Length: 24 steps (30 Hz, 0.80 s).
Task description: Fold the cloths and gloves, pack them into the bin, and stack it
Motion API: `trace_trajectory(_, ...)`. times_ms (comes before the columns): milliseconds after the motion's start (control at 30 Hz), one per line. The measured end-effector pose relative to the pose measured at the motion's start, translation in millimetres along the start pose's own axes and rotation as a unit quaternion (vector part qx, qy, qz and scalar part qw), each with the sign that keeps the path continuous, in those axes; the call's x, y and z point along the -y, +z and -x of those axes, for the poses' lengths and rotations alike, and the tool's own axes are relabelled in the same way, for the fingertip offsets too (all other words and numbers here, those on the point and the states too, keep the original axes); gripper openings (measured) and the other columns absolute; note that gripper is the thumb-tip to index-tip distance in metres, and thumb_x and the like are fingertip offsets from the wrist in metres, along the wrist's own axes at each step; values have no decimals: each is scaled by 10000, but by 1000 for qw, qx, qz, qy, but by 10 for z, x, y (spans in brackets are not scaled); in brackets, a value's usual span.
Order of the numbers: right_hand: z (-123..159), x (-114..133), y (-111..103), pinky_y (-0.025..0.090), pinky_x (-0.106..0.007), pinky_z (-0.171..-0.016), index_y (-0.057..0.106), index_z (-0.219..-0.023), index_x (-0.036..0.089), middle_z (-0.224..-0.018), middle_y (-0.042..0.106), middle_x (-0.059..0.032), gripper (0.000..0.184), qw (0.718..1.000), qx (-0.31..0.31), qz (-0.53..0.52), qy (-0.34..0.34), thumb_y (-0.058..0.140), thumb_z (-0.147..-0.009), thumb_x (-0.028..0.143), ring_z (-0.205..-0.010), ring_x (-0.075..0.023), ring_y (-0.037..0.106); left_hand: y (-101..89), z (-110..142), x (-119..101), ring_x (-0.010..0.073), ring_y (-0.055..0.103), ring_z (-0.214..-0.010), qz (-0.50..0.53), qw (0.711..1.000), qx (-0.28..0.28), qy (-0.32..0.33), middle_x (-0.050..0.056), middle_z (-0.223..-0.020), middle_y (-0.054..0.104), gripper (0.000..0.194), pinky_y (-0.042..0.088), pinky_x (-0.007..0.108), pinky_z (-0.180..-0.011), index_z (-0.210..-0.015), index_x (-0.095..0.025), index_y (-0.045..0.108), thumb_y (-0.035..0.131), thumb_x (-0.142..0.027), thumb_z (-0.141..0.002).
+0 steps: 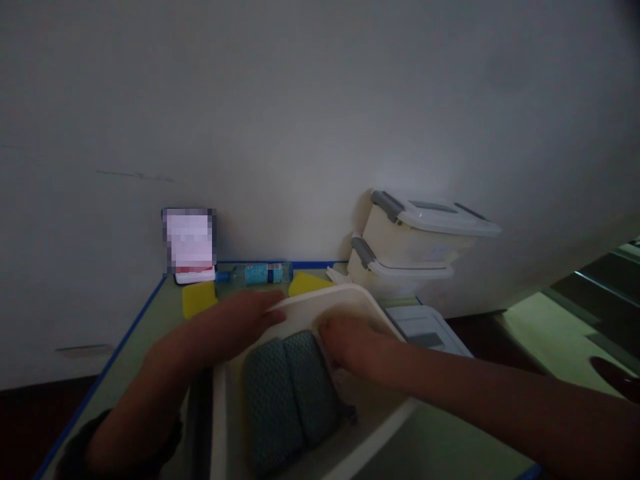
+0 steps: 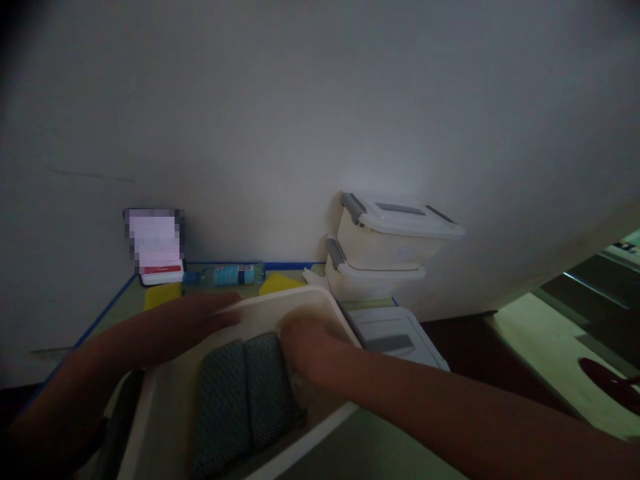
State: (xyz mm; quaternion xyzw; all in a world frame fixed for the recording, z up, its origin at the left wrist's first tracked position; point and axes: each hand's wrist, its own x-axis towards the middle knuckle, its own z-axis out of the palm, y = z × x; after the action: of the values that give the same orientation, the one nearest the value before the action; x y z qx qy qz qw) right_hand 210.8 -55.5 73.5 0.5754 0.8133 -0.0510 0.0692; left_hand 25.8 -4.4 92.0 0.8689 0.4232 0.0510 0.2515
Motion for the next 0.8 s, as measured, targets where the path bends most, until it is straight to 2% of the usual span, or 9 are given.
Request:
trace_trajectory(133, 68, 35, -106, 477, -354, -575, 675, -766, 91, -757, 678, -152, 123, 997, 34, 50, -42, 590, -678, 87, -668, -272, 626, -69, 63, 86, 238, 601, -836, 19, 1000, 16, -14, 71, -928, 659, 359, 426, 329, -722, -942, -195, 609, 361, -418, -809)
trace_trajectory(167, 110, 1, -140, 477, -375, -631, 666, -807, 107, -780, 675, -138, 132, 997, 25, 59, -53, 585, -705, 128, -717, -270, 621, -78, 75, 111, 240, 603, -822, 19, 999, 25, -23, 72, -916, 660, 356, 428, 327, -709, -920, -193, 616, 378, -428, -799)
trace_trajectory(233, 206, -108, -201, 456, -395, -744, 642, -887, 145, -864, 654, -112, 169, 993, -42, 85, -75, 576, -739, 196, -847, -258, 590, -92, 94, 167, 244, 602, -815, 17, 998, 43, -34, 79, -911, 660, 344, 430, 329, -701, -896, -189, 629, 407, -426, -781)
trace_trajectory(300, 303, -246, -242, 410, -436, -817, 645, -885, 171, -1081, 573, -139, 169, 987, -114, 109, -19, 581, -729, 188, -1022, -299, 504, -107, 106, 224, 249, 599, -821, 13, 999, 42, -31, 85, -915, 660, 343, 431, 336, -710, -894, -187, 640, 425, -426, -770)
trace_trajectory(367, 387, -384, -268, 380, -460, -843, 638, -946, 204, -1239, 451, -151, 226, 984, -149, 82, 44, 555, -737, 181, -1120, -330, 419, -127, 107, 262, 252, 600, -814, 8, 999, 21, -24, 85, -905, 664, 363, 433, 344, -715, -911, -194, 646, 429, -448, -767)
trace_trajectory(433, 459, -505, -295, 393, -419, -834, 606, -1023, 243, -1210, 469, -132, 279, 990, -127, -7, 67, 487, -778, 184, -1067, -279, 473, -150, 94, 258, 251, 604, -813, 14, 1000, 7, -13, 77, -910, 669, 384, 440, 342, -716, -958, -209, 641, 430, -468, -769)
trace_trajectory(567, 599, -707, -372, 402, -310, -808, 595, -1013, 244, -930, 594, -63, 284, 985, -75, -152, 36, 413, -806, 173, -891, -176, 549, -175, 32, 98, 228, 610, -842, 49, 998, 21, 19, 40, -969, 669, 373, 453, 309, -732, -1042, -246, 610, 430, -450, -787)
trace_trajectory(700, 814, -932, -433, 381, -317, -817, 569, -1031, 226, -933, 591, -66, 294, 978, -112, -168, 62, 420, -785, 163, -908, -191, 532, -136, -36, -150, 223, 607, -868, 56, 998, -4, 19, 36, -1005, 655, 380, 474, 281, -708, -1055, -225, 596, 433, -444, -791)
trace_trajectory(800, 1011, -1122, -459, 378, -320, -813, 532, -1060, 211, -969, 589, -67, 310, 967, -145, -184, 101, 422, -774, 163, -904, -196, 532, -93, -46, -334, 210, 597, -888, 97, 993, -44, 41, 23, -1042, 633, 406, 483, 269, -721, -1148, -239, 514, 434, -428, -798)
